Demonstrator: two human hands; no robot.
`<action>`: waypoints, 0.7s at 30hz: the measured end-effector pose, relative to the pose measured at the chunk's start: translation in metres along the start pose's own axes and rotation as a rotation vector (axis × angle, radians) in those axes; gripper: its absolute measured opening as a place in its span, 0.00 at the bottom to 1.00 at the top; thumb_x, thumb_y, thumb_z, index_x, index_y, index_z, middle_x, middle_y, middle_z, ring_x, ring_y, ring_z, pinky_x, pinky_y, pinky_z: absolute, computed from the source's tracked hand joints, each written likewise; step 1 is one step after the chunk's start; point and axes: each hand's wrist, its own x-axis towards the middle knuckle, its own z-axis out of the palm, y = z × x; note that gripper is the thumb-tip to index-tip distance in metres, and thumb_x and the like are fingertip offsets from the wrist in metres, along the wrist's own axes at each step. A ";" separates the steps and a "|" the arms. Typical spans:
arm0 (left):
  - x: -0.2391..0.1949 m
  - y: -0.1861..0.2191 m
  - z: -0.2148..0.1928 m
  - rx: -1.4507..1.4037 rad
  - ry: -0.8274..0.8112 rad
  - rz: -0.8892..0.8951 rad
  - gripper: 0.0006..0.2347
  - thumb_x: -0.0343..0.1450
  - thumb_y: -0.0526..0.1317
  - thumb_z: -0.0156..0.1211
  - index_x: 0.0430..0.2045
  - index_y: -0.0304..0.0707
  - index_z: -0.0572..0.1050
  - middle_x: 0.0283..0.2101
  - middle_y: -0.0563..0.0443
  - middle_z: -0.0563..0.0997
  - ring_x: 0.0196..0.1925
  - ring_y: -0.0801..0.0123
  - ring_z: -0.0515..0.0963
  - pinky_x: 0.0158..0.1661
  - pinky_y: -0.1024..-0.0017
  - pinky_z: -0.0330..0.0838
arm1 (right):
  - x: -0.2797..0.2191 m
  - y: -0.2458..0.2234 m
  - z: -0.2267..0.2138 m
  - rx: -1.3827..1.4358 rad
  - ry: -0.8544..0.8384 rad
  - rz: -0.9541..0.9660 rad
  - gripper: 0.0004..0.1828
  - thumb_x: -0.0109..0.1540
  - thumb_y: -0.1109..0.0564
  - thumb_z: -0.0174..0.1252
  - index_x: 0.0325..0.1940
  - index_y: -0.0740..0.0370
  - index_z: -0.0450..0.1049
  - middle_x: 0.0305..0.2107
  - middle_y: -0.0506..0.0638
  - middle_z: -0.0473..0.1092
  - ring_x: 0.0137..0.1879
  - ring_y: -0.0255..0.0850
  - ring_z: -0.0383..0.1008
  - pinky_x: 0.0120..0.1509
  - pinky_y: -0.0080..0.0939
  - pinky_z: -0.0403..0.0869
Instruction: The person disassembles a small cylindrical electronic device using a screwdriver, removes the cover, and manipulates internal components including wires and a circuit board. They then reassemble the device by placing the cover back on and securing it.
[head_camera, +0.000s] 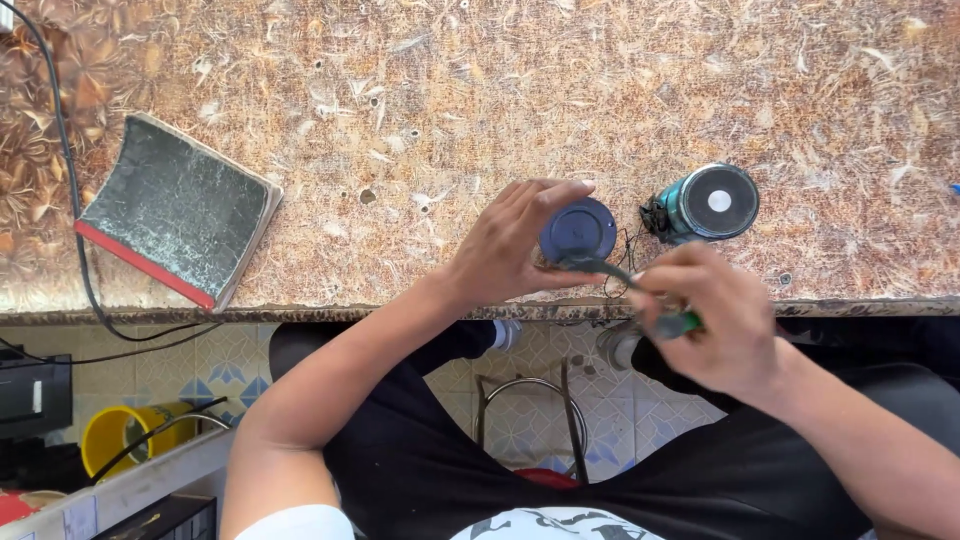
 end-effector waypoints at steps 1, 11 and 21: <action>-0.001 0.001 -0.003 0.001 -0.003 0.000 0.40 0.63 0.56 0.78 0.66 0.44 0.60 0.51 0.41 0.78 0.53 0.52 0.81 0.52 0.59 0.74 | 0.007 -0.009 -0.004 0.002 0.003 0.001 0.07 0.60 0.58 0.66 0.40 0.63 0.79 0.31 0.51 0.74 0.22 0.44 0.74 0.18 0.36 0.67; 0.006 0.011 -0.020 -0.318 0.047 -0.316 0.28 0.70 0.53 0.68 0.62 0.50 0.63 0.57 0.43 0.77 0.52 0.60 0.82 0.52 0.69 0.83 | 0.021 0.002 -0.045 -0.165 0.361 -0.035 0.11 0.74 0.64 0.58 0.47 0.80 0.68 0.34 0.69 0.68 0.39 0.54 0.67 0.41 0.47 0.62; 0.023 0.010 -0.043 -1.446 0.275 -0.895 0.37 0.65 0.58 0.65 0.59 0.23 0.65 0.53 0.31 0.78 0.43 0.45 0.85 0.28 0.60 0.87 | 0.038 0.064 -0.078 -0.390 0.101 0.503 0.06 0.85 0.72 0.59 0.64 0.72 0.69 0.49 0.63 0.65 0.44 0.48 0.63 0.43 0.46 0.64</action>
